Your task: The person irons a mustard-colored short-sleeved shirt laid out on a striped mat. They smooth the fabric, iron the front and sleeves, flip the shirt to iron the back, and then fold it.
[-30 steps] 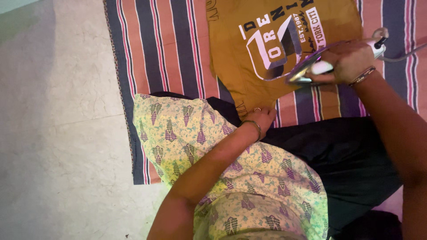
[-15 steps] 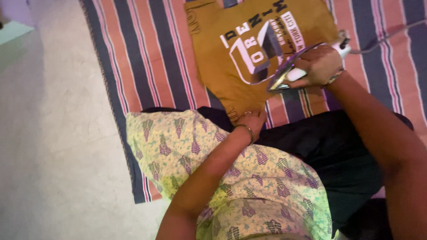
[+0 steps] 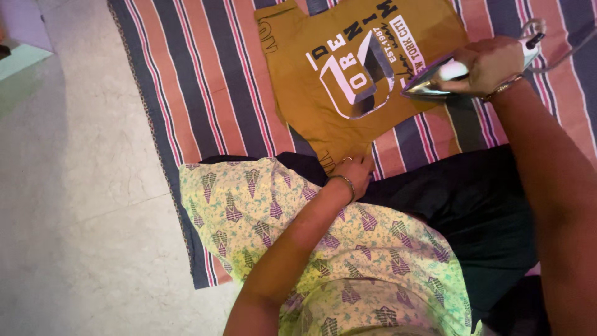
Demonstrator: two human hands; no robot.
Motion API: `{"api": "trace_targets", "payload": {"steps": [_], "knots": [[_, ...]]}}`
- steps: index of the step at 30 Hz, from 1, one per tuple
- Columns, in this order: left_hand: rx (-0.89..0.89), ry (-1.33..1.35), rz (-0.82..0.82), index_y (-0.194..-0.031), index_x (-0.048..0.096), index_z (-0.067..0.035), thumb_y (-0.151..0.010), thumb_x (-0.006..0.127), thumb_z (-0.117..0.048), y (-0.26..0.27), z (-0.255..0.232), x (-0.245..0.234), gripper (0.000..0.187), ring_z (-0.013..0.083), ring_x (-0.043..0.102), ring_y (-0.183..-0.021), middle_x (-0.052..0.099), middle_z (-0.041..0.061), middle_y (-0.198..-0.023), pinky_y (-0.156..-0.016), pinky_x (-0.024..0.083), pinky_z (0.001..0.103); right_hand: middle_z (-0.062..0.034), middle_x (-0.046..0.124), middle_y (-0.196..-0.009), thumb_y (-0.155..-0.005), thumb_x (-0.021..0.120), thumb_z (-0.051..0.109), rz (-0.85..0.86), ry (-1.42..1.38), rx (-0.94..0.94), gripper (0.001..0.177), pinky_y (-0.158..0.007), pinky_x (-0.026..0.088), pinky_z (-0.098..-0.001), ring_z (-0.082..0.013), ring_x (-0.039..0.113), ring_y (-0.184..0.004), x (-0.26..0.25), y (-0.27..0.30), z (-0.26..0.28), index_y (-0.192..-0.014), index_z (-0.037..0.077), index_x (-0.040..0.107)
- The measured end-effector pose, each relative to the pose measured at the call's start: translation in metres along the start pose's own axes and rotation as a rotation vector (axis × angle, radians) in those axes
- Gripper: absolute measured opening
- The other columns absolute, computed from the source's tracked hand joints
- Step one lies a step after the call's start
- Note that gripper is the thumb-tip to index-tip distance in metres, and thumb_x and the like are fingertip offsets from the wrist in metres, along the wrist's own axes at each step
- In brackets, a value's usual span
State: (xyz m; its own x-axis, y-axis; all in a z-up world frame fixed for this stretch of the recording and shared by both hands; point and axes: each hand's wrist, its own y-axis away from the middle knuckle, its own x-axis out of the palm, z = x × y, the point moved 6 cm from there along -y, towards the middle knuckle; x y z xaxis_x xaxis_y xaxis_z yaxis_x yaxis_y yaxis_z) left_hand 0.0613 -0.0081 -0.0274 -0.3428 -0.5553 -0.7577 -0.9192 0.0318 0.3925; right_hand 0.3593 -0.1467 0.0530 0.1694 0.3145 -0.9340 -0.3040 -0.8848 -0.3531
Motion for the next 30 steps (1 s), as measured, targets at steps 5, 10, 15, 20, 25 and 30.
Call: {"api": "trace_targets", "payload": {"steps": [5, 10, 15, 20, 25, 30], "knots": [[0.028, -0.015, -0.039, -0.125, 0.056, -0.004, -0.086, 0.065, -0.013, -0.001, -0.004, -0.005, 0.041, 0.0423, 0.063, -0.111, 0.063, 0.023, -0.123, -0.094, 0.051, 0.051, -0.0043, 0.069, -0.073, -0.093, 0.078, 0.06, 0.015, -0.085, -0.067, 0.047, -0.057, 0.049, -0.0321, -0.0174, 0.066, -0.061, -0.005, -0.008, 0.031, -0.089, 0.014, 0.077], [-0.032, -0.027, 0.045, -0.136, 0.052, -0.008, -0.083, 0.063, -0.005, -0.002, -0.003, 0.0, 0.053, 0.0416, 0.061, -0.115, 0.06, 0.021, -0.129, -0.096, 0.051, 0.05, -0.0039, 0.07, -0.074, -0.087, 0.078, 0.064, 0.067, -0.103, -0.096, 0.05, -0.055, 0.048, -0.0324, -0.0173, 0.066, -0.06, -0.017, -0.023, 0.067, -0.082, 0.014, 0.076], [-0.058, -0.038, 0.086, -0.138, 0.049, -0.01, -0.081, 0.065, -0.006, -0.003, -0.003, 0.002, 0.059, 0.0402, 0.061, -0.119, 0.059, 0.019, -0.134, -0.096, 0.052, 0.05, -0.0044, 0.068, -0.069, -0.072, 0.077, 0.071, 0.105, -0.073, -0.126, 0.057, -0.061, 0.051, -0.0369, -0.02, 0.067, -0.062, -0.023, -0.031, 0.121, -0.08, 0.015, 0.076], [-0.057, -0.021, 0.054, -0.135, 0.052, -0.009, -0.081, 0.066, -0.006, -0.005, -0.001, 0.007, 0.056, 0.0405, 0.063, -0.117, 0.061, 0.02, -0.133, -0.096, 0.053, 0.048, -0.0053, 0.067, -0.069, -0.085, 0.073, 0.072, 0.029, -0.034, -0.023, 0.062, -0.06, 0.05, -0.0351, -0.0204, 0.065, -0.06, -0.022, -0.037, 0.146, -0.079, 0.01, 0.07], [-0.082, 0.032, 0.073, -0.133, 0.052, -0.004, -0.081, 0.067, -0.007, -0.008, 0.005, 0.015, 0.054, 0.0429, 0.065, -0.113, 0.063, 0.024, -0.126, -0.093, 0.055, 0.048, -0.0055, 0.065, -0.067, -0.088, 0.07, 0.072, 0.012, -0.01, 0.006, 0.062, -0.057, 0.048, -0.0332, -0.0187, 0.061, -0.055, -0.014, -0.037, 0.147, -0.087, 0.01, 0.075], [-0.216, 0.181, -0.005, -0.119, 0.063, -0.003, -0.084, 0.068, -0.015, -0.012, 0.03, 0.019, 0.037, 0.0429, 0.067, -0.111, 0.067, 0.026, -0.12, -0.094, 0.054, 0.048, -0.0056, 0.067, -0.071, -0.085, 0.071, 0.073, 0.036, -0.115, -0.142, 0.062, -0.056, 0.049, -0.0333, -0.0182, 0.062, -0.054, -0.01, -0.032, 0.145, -0.085, 0.011, 0.074]]}}
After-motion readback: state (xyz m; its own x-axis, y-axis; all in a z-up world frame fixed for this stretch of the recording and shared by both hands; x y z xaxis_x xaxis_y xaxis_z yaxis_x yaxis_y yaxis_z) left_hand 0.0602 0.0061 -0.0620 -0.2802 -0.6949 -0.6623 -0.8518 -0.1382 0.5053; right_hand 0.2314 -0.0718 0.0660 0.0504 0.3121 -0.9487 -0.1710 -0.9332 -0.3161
